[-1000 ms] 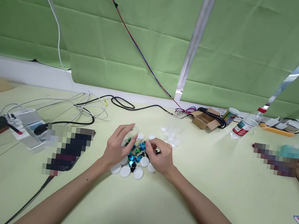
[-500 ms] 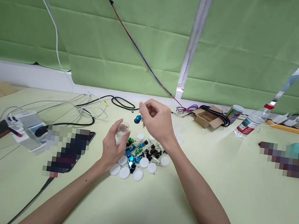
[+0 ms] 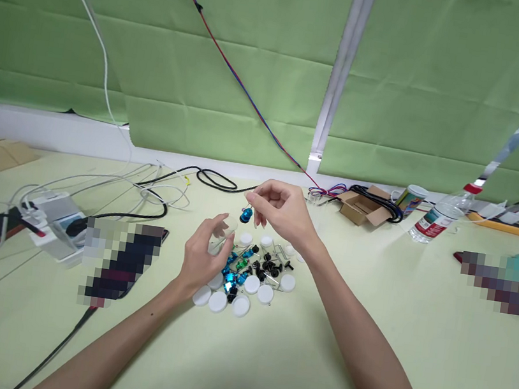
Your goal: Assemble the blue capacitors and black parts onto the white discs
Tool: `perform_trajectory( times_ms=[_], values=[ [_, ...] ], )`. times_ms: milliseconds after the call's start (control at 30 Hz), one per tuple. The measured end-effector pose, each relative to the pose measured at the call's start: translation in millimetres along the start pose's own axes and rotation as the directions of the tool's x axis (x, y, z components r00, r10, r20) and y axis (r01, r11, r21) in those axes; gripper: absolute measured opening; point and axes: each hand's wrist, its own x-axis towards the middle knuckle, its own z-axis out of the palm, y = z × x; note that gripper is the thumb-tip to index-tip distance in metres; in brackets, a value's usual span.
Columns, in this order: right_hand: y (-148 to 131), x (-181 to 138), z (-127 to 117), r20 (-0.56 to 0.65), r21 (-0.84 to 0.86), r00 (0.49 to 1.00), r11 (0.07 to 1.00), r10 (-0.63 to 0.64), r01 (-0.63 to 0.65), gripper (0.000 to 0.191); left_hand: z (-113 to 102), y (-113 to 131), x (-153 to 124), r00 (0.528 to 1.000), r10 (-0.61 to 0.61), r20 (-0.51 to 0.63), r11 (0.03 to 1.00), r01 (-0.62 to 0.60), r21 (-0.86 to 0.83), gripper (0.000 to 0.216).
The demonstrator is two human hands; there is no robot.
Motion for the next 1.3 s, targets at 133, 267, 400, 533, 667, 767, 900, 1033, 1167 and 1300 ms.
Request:
perform_trajectory(
  times_ms=[133,267,400,533,667,767,900,1033,1167,1300],
  values=[
    [0,-1,1,-0.002,0.043,1.000,0.999,0.009,-0.009,0.033,2,-1,-2,1.000,-0.005,0.026,1.000,0.005,-0.013,0.038],
    [5,1,2,0.007,0.095,0.999,0.995,0.043,-0.043,0.032,2,0,-2,0.999,-0.012,0.038,0.999,0.013,-0.036,0.038],
    [9,3,3,0.043,0.132,0.996,0.988,0.074,-0.079,0.034,0,4,-2,1.000,-0.001,0.031,0.998,0.003,-0.061,0.038],
    [13,4,2,0.089,0.128,0.993,0.988,0.074,-0.085,0.036,-1,6,-2,1.000,0.006,0.024,0.998,-0.005,-0.064,0.040],
    [17,5,-1,0.120,0.093,0.990,0.992,0.072,-0.083,0.038,-1,7,-1,1.000,0.020,0.008,0.998,-0.020,-0.054,0.041],
    [21,5,-1,0.136,0.078,0.988,0.993,0.073,-0.084,0.042,-1,7,-2,1.000,0.007,0.010,0.999,-0.006,-0.049,0.041],
    [27,6,0,0.154,0.046,0.985,0.995,0.079,-0.087,0.040,0,7,-3,0.999,-0.050,0.009,0.998,0.050,-0.037,0.041],
    [32,6,2,0.155,0.009,0.985,0.997,0.079,-0.081,0.036,0,8,-3,0.998,-0.058,0.006,0.998,0.058,-0.040,0.035],
    [35,6,4,0.147,-0.022,0.987,0.998,0.069,-0.066,0.035,0,8,-4,0.998,-0.059,0.005,0.997,0.059,-0.046,0.034],
    [35,5,6,0.143,-0.068,0.988,0.997,0.054,-0.045,0.034,1,7,-4,0.998,-0.067,0.005,0.997,0.067,-0.047,0.034]
  ],
)
